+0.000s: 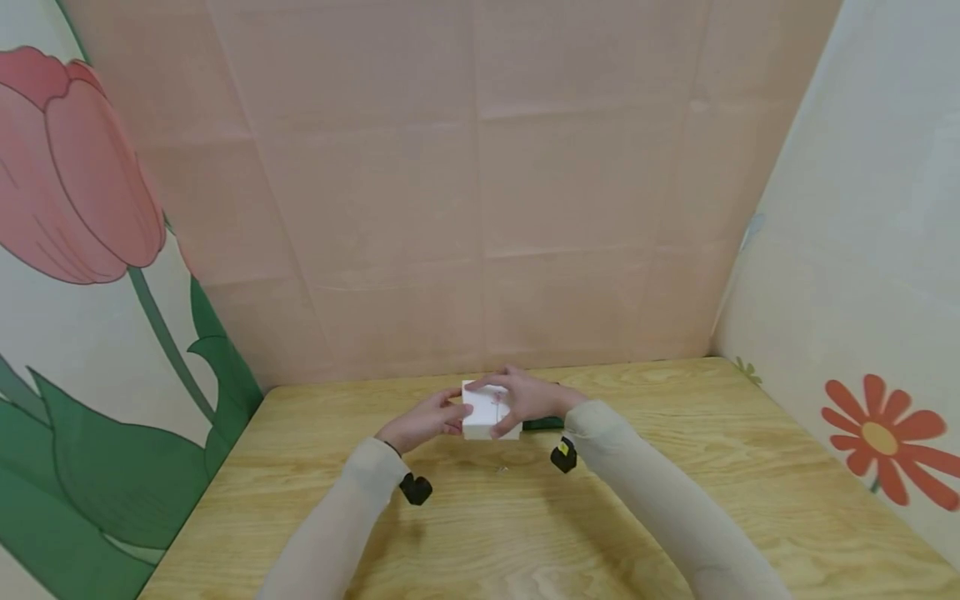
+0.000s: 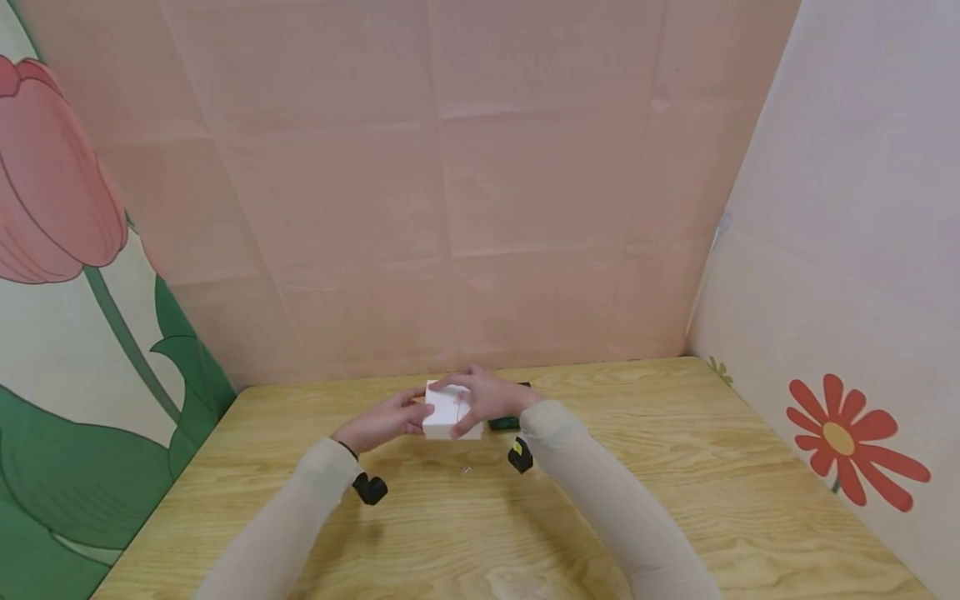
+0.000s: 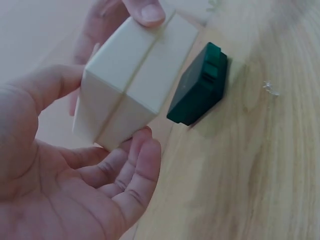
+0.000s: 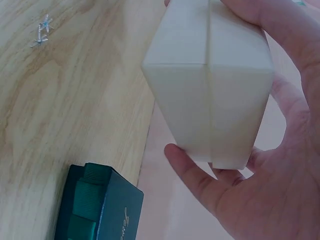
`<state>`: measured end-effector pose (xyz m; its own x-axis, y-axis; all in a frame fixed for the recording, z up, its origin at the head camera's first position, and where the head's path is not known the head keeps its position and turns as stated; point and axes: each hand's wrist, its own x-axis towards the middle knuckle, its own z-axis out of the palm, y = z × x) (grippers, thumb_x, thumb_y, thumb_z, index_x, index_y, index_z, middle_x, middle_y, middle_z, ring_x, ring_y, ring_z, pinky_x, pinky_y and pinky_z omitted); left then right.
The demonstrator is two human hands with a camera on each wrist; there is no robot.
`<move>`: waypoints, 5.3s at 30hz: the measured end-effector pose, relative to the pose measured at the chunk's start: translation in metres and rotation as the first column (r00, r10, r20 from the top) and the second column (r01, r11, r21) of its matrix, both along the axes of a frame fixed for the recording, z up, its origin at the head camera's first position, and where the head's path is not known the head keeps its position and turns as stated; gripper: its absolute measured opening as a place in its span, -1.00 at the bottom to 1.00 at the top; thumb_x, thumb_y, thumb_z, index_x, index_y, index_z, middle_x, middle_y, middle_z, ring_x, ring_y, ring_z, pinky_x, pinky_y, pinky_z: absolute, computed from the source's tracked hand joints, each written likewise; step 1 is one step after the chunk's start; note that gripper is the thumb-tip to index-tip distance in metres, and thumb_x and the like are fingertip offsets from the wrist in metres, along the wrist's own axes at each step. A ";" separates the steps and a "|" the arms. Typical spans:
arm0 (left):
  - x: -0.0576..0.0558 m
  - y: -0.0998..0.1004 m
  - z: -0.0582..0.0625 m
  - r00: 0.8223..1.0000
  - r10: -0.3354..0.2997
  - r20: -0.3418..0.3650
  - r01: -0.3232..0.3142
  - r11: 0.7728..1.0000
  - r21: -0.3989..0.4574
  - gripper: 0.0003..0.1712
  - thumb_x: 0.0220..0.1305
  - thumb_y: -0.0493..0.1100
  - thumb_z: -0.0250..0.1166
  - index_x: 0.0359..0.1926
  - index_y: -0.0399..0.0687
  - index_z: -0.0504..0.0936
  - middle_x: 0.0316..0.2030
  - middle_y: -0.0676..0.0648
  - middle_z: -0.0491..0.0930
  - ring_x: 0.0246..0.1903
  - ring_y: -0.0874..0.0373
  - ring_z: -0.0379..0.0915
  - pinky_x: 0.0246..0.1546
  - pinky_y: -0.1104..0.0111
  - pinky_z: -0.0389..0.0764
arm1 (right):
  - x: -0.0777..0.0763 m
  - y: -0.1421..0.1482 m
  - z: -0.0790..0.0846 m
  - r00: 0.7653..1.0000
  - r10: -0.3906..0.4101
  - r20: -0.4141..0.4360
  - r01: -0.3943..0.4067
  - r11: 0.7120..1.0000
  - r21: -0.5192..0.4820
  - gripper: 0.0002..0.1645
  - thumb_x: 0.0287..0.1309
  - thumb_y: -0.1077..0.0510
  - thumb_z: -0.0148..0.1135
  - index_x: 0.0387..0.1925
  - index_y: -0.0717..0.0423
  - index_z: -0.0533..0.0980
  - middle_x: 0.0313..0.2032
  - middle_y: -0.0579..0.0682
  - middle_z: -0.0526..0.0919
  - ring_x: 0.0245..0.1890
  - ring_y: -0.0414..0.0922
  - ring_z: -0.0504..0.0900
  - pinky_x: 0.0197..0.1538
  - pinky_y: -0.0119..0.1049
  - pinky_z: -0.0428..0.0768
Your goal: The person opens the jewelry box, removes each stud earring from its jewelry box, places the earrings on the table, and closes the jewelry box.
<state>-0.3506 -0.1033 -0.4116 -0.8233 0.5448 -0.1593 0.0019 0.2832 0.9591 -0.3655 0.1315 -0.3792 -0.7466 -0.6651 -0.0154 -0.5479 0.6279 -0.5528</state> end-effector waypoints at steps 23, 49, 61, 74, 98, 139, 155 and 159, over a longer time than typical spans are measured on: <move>-0.022 -0.009 0.004 0.977 0.176 0.118 -0.181 0.983 0.025 -0.49 0.40 -0.19 0.13 0.23 -0.45 0.31 -0.09 -0.24 0.55 -0.23 0.07 0.58 -0.02 0.17 0.58 | -0.026 -0.029 -0.006 0.997 -0.070 -0.016 0.071 0.993 0.096 -0.02 -0.25 -0.06 0.59 0.29 -0.32 0.36 0.20 0.15 0.29 0.02 -0.01 0.35 -0.01 -0.08 0.42; -0.014 -0.016 -0.033 0.955 0.253 0.152 -0.244 0.967 -0.072 -0.66 0.32 -0.30 0.18 0.05 -0.47 0.51 -0.22 -0.17 0.62 -0.32 0.13 0.59 -0.14 0.25 0.63 | -0.026 -0.047 -0.056 0.993 -0.105 0.060 0.097 0.987 0.130 -0.09 -0.21 -0.06 0.59 0.26 -0.40 0.39 0.15 0.07 0.34 -0.06 -0.03 0.37 -0.06 -0.08 0.40; -0.014 -0.013 -0.031 0.949 0.277 0.153 -0.265 0.960 -0.096 -0.70 0.34 -0.32 0.16 0.00 -0.48 0.54 -0.28 -0.13 0.63 -0.35 0.16 0.58 -0.12 0.23 0.63 | -0.031 -0.047 -0.060 0.991 -0.114 0.067 0.103 0.984 0.144 -0.11 -0.19 -0.09 0.58 0.25 -0.45 0.39 0.16 0.03 0.34 -0.06 -0.05 0.38 -0.05 -0.10 0.41; -0.009 -0.015 -0.020 0.959 0.277 0.060 -0.266 0.952 -0.149 -0.71 0.34 -0.26 0.12 -0.06 -0.43 0.52 -0.57 0.01 0.44 -0.55 0.22 0.38 -0.27 0.27 0.57 | -0.022 -0.044 -0.044 0.995 -0.096 0.033 0.092 0.989 0.116 -0.03 -0.12 -0.18 0.50 0.37 -0.31 0.29 0.40 0.12 0.14 0.31 0.12 0.21 0.15 0.16 0.36; 0.020 0.038 0.059 0.898 0.369 -0.238 -0.358 0.929 0.092 -0.68 0.37 -0.24 0.11 0.09 -0.27 0.54 -0.08 -0.27 0.59 -0.11 -0.13 0.56 -0.07 0.14 0.58 | 0.030 0.042 0.010 0.997 -0.081 -0.019 0.067 0.917 -0.392 -0.63 0.26 0.11 0.25 0.09 0.06 0.51 -0.10 0.06 0.66 -0.10 -0.07 0.62 0.01 -0.16 0.53; -0.021 0.150 -0.010 0.976 0.193 -0.098 -0.215 0.908 -0.360 -0.25 0.29 -0.01 0.15 0.38 -0.34 0.23 0.35 -0.28 0.28 0.29 -0.15 0.27 0.23 0.03 0.35 | -0.039 0.088 -0.057 0.931 -0.310 0.193 0.312 0.950 0.022 0.28 -0.16 0.09 0.57 0.49 0.15 -0.01 0.43 0.35 0.02 0.40 0.32 0.05 0.29 0.24 0.20; -0.008 0.153 -0.011 0.908 0.380 0.178 -0.381 0.924 -0.032 -0.24 0.18 -0.23 0.21 0.36 -0.37 0.16 0.19 -0.29 0.37 0.10 -0.06 0.40 0.08 0.17 0.49 | -0.034 0.092 -0.062 0.921 -0.330 0.207 0.341 0.940 -0.022 0.22 -0.20 0.07 0.59 0.45 0.11 0.10 0.36 0.34 0.12 0.29 0.26 0.19 0.27 0.19 0.24; -0.007 0.147 -0.002 0.908 0.365 0.206 -0.376 0.927 0.015 -0.29 0.17 -0.25 0.18 0.32 -0.36 0.20 0.15 -0.28 0.41 0.04 -0.04 0.44 0.04 0.16 0.52 | -0.030 0.090 -0.054 0.923 -0.332 0.193 0.348 0.936 -0.051 0.23 -0.24 0.05 0.60 0.43 0.12 0.11 0.28 0.34 0.17 0.18 0.20 0.25 0.19 0.11 0.32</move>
<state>-0.3577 0.0435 -0.4135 -0.9228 0.2189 -0.3172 -0.2823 0.1764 0.9430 -0.3959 0.2218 -0.4328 -0.9179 -0.3765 -0.1254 -0.1970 0.7068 -0.6794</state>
